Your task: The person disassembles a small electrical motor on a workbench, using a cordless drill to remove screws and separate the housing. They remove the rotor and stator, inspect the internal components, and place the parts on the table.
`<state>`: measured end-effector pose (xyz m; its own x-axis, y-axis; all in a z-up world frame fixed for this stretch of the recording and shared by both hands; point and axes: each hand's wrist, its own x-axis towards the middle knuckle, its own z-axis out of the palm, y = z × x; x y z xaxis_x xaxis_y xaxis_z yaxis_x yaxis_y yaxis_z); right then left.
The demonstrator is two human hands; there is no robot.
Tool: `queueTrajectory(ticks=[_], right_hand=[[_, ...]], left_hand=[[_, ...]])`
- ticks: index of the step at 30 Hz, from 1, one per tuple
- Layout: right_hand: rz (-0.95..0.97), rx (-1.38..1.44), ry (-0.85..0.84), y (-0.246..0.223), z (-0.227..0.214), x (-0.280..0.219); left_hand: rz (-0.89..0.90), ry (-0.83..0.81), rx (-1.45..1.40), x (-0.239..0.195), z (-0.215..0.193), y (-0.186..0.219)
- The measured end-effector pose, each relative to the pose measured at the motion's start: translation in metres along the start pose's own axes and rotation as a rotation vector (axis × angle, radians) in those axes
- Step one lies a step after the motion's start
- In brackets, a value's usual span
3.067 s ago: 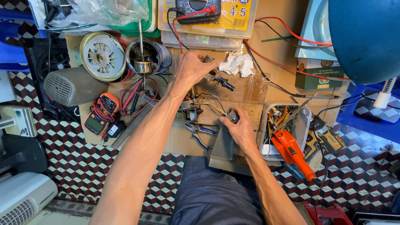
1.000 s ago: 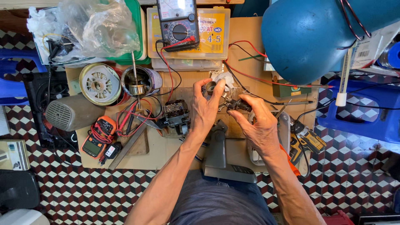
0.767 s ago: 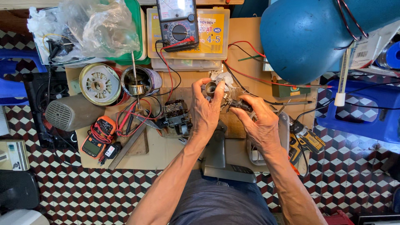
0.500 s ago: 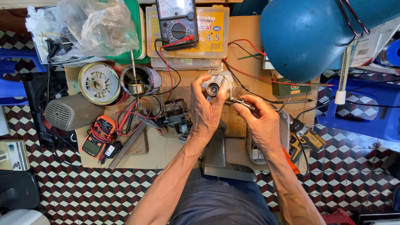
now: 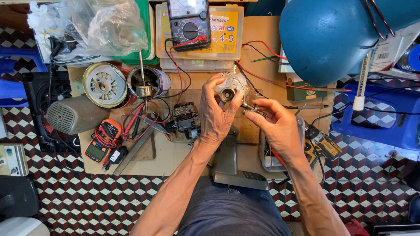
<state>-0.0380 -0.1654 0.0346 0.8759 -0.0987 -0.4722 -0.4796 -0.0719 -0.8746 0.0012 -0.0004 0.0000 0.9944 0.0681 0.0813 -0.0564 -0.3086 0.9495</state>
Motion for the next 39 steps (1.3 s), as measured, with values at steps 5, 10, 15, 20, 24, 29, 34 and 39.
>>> queueTrajectory(ticks=[5,10,15,20,24,29,34,39], right_hand=[[-0.293,-0.435,0.106,0.001,0.006,-0.007],[-0.276,-0.278,0.076,0.004,0.007,-0.006],[-0.241,-0.135,0.049,0.009,0.011,-0.005],[-0.208,-0.060,0.026,0.023,0.013,-0.002],[-0.193,0.080,0.019,0.035,0.012,0.005],[-0.096,0.203,0.029,0.045,0.005,0.011],[-0.011,0.326,0.040,0.051,0.000,0.013],[0.034,0.382,0.044,0.055,0.000,0.016]], left_hand=[[-0.061,0.002,0.040,0.002,0.000,0.004],[-0.297,-0.034,0.104,0.005,0.002,0.004],[-0.366,-0.050,0.057,0.004,0.002,-0.011],[-0.408,-0.039,0.103,-0.002,0.004,-0.021],[-0.459,-0.066,0.225,0.000,0.001,-0.017],[-0.377,-0.094,0.276,0.005,-0.003,-0.013],[-0.305,-0.104,0.297,0.005,-0.007,-0.008],[-0.310,-0.131,0.309,0.005,-0.012,-0.001]])
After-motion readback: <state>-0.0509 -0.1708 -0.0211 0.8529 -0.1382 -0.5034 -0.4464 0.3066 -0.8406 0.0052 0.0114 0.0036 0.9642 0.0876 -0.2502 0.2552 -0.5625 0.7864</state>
